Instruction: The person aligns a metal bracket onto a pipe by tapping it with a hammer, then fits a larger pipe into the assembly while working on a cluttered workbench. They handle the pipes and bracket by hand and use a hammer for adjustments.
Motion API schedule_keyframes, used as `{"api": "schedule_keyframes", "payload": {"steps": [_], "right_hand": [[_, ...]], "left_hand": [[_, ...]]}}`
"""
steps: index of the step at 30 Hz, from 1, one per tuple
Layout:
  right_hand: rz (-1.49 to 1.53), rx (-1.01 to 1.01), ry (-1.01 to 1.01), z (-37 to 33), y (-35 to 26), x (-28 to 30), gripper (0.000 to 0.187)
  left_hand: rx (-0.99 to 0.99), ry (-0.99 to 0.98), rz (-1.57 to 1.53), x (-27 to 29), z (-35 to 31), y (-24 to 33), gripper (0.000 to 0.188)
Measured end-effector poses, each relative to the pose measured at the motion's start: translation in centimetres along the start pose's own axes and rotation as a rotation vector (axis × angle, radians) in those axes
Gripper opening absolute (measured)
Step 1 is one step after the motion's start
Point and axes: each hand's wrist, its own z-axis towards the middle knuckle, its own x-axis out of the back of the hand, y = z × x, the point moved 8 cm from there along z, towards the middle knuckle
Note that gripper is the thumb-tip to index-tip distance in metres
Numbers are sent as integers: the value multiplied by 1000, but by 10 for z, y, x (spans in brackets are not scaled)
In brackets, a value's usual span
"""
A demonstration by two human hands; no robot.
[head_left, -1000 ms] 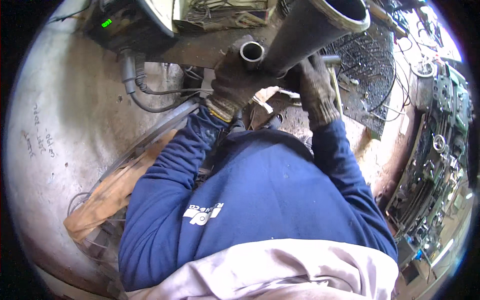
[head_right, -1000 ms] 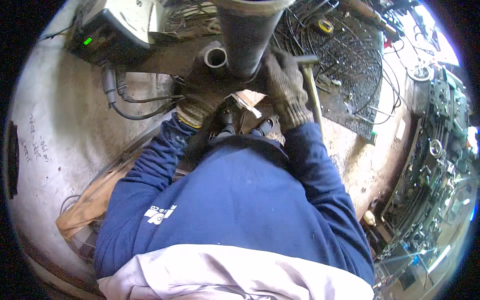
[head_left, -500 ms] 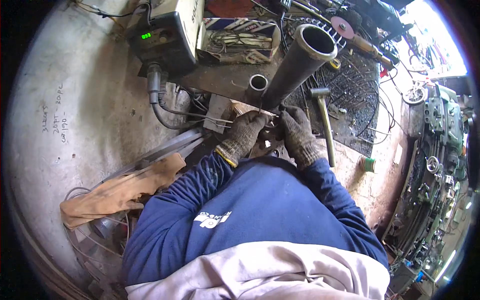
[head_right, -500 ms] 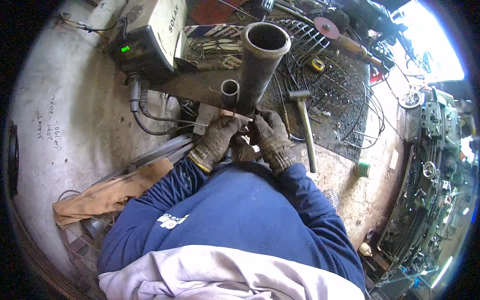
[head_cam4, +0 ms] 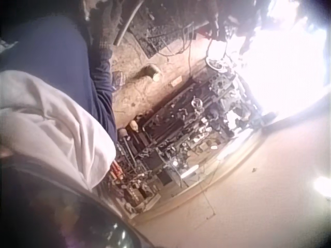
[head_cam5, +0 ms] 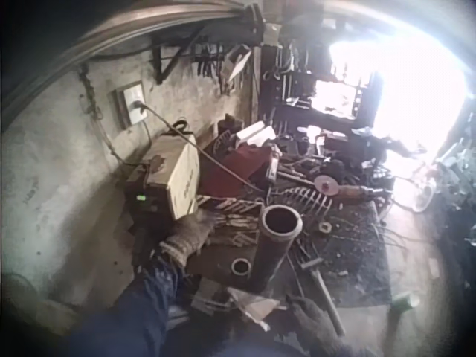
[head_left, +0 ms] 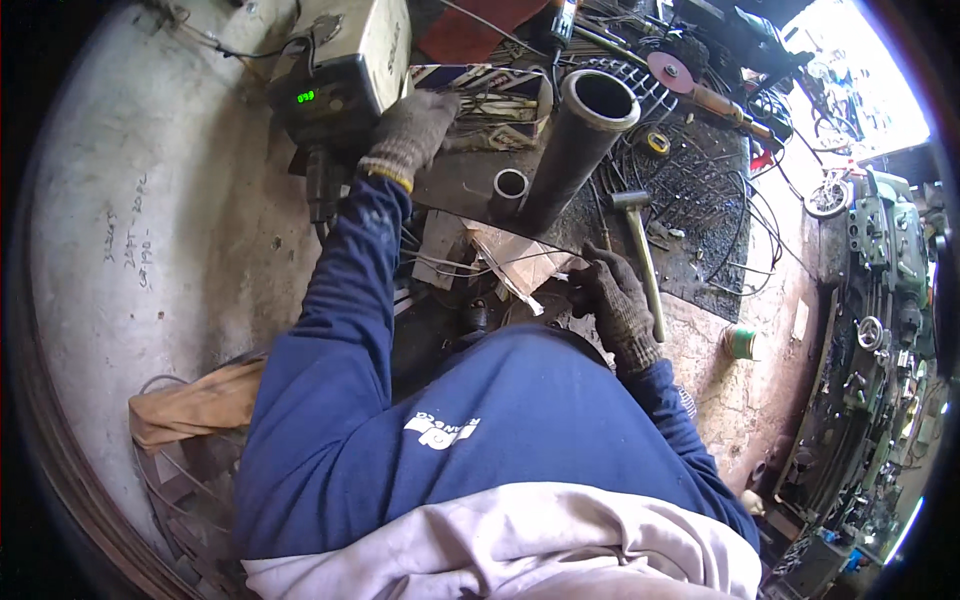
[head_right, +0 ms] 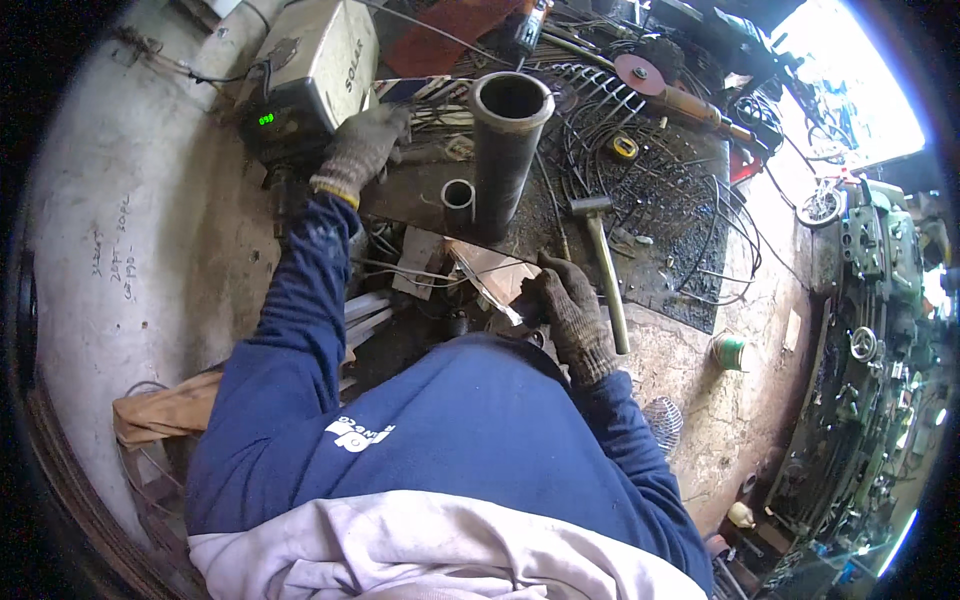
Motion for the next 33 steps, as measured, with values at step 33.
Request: {"api": "schedule_keyframes", "payload": {"steps": [33], "right_hand": [[-25,-74,214,-49,3,28,36]], "left_hand": [[-694,-177,1100,-111,96,85,29]]}}
